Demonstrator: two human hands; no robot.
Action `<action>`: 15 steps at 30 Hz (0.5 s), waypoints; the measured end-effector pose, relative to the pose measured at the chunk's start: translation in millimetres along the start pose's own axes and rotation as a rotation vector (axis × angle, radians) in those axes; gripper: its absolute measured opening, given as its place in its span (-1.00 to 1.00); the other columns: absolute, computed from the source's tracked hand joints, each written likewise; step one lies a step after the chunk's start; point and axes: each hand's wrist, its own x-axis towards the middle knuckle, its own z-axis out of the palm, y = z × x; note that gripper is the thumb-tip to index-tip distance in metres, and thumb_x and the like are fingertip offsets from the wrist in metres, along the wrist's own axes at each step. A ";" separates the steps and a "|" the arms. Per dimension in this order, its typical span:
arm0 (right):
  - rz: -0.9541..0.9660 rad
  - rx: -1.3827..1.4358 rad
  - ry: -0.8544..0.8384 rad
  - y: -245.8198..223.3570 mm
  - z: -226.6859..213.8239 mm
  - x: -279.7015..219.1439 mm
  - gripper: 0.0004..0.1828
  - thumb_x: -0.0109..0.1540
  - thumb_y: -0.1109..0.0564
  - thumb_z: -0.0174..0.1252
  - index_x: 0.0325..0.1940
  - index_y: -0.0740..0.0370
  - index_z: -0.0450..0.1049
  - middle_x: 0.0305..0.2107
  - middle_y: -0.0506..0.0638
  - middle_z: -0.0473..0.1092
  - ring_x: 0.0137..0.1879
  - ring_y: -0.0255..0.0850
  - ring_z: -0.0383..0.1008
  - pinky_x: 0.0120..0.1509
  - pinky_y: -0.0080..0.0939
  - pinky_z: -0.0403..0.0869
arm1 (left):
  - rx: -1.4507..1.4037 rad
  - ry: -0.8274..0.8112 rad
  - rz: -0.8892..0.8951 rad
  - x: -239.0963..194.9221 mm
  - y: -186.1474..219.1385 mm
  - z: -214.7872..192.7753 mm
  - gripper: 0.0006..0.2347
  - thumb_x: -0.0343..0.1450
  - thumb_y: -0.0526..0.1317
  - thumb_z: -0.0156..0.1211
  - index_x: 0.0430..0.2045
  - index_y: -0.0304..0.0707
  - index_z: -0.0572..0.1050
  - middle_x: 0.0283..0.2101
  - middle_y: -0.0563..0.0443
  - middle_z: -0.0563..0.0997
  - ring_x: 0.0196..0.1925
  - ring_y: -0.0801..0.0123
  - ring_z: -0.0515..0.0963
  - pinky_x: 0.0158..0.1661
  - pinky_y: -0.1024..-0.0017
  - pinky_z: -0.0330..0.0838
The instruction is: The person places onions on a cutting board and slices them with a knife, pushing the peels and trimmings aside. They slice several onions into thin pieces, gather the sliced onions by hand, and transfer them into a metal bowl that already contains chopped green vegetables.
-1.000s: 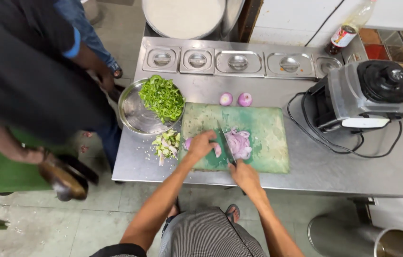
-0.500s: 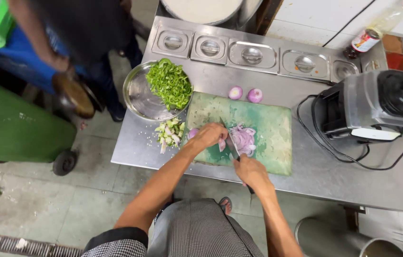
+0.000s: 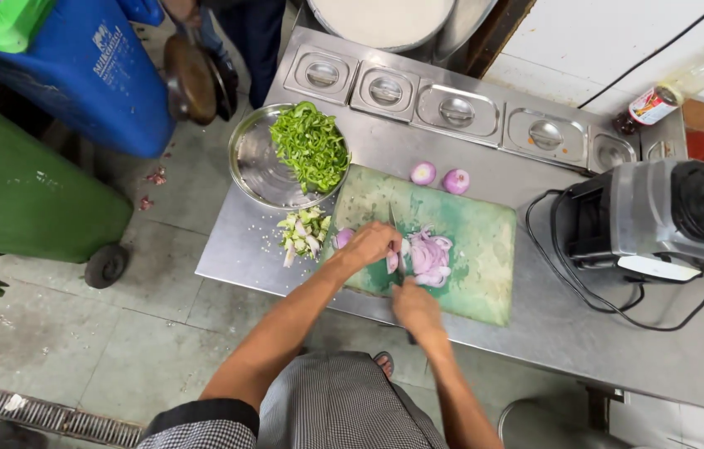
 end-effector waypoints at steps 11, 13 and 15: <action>0.007 -0.053 -0.035 6.6 8.4 12.4 -0.50 0.34 -0.19 -0.04 -0.04 0.34 0.43 -0.32 0.31 0.51 -0.09 0.28 0.56 0.00 0.24 0.47 | -0.112 0.020 -0.060 -2.6 -3.7 8.4 -0.85 0.16 -0.36 0.40 -0.46 -0.20 0.63 -0.37 -0.08 0.68 -0.24 0.13 0.72 -0.19 0.24 0.58; -0.008 -0.036 -0.045 7.3 -1.8 18.0 -0.49 0.36 -0.20 -0.07 -0.04 0.33 0.45 -0.31 0.30 0.53 -0.08 0.24 0.58 0.02 0.22 0.49 | 0.031 0.060 -0.067 -4.4 -0.3 2.2 -0.87 0.15 -0.33 0.43 -0.50 -0.12 0.68 -0.37 -0.09 0.70 -0.23 0.04 0.68 -0.22 0.16 0.53; 0.064 0.034 -0.167 -33.1 -71.7 -5.4 -0.50 0.37 -0.19 -0.07 -0.05 0.33 0.45 -0.30 0.31 0.55 -0.09 0.24 0.61 0.02 0.21 0.51 | 0.017 0.038 -0.086 -7.1 -2.5 1.0 -0.87 0.16 -0.31 0.43 -0.49 -0.12 0.67 -0.38 -0.10 0.69 -0.23 0.06 0.69 -0.21 0.18 0.53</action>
